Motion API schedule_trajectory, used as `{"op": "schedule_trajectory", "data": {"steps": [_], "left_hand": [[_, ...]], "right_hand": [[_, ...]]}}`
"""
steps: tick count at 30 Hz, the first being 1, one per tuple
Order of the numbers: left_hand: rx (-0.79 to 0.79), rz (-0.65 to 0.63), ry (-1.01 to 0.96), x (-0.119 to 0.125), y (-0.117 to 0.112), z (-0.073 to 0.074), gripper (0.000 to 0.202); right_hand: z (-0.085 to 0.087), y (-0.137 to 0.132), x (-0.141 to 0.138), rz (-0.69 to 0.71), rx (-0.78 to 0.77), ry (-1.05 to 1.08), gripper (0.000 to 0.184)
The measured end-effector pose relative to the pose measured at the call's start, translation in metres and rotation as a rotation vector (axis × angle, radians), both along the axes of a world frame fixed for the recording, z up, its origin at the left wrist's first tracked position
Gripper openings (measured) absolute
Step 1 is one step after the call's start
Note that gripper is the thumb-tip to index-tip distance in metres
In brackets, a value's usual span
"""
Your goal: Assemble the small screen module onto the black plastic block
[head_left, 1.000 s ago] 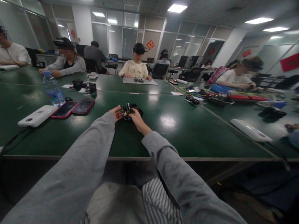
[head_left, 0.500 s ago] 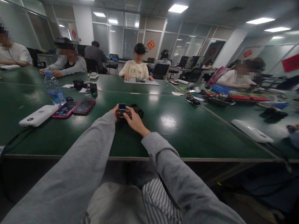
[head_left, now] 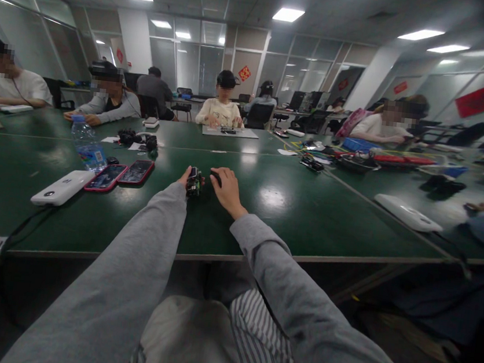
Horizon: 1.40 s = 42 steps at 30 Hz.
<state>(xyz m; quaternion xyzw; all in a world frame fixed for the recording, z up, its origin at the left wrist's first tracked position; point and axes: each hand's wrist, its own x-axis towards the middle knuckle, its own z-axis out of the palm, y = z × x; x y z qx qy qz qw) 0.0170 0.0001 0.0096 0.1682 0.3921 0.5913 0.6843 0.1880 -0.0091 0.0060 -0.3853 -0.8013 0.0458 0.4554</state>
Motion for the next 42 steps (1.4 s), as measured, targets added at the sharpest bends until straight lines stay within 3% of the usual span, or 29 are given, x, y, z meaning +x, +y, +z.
{"op": "schedule_trajectory", "data": {"steps": [2, 4, 7, 13, 19, 22, 27, 36, 42], "left_hand": [[-0.004, 0.049, -0.028, -0.004, 0.002, 0.0, 0.045], [0.008, 0.081, -0.07, -0.008, 0.003, -0.001, 0.046], [0.016, 0.078, -0.12, -0.013, 0.004, -0.004, 0.046], [0.03, 0.047, -0.183, -0.013, 0.0, -0.002, 0.045], [-0.017, 0.071, -0.153, -0.015, 0.005, -0.003, 0.045], [-0.023, 0.067, -0.134, -0.017, 0.011, -0.007, 0.045], [-0.022, 0.08, -0.133, -0.018, 0.016, -0.01, 0.045], [-0.021, 0.052, -0.139, -0.018, 0.01, -0.009, 0.045], [-0.002, 0.054, -0.137, -0.017, 0.005, -0.007, 0.043]], "right_hand": [[-0.008, 0.011, 0.007, -0.125, -0.037, 0.016, 0.037], [-0.018, 0.021, 0.011, -0.159, -0.12, -0.007, 0.043], [-0.026, 0.033, 0.01, -0.074, -0.259, 0.044, 0.043], [-0.017, 0.038, 0.003, 0.132, -0.738, 0.61, 0.037], [-0.017, 0.033, 0.004, 0.261, -0.87, 0.658, 0.028], [-0.022, 0.033, 0.001, 0.291, -0.793, 0.52, 0.034], [-0.026, 0.034, 0.002, 0.237, -0.414, 0.168, 0.063], [-0.018, 0.021, 0.014, -0.071, -0.227, -0.172, 0.06], [-0.023, 0.034, 0.032, -0.191, -0.146, -0.177, 0.052]]}}
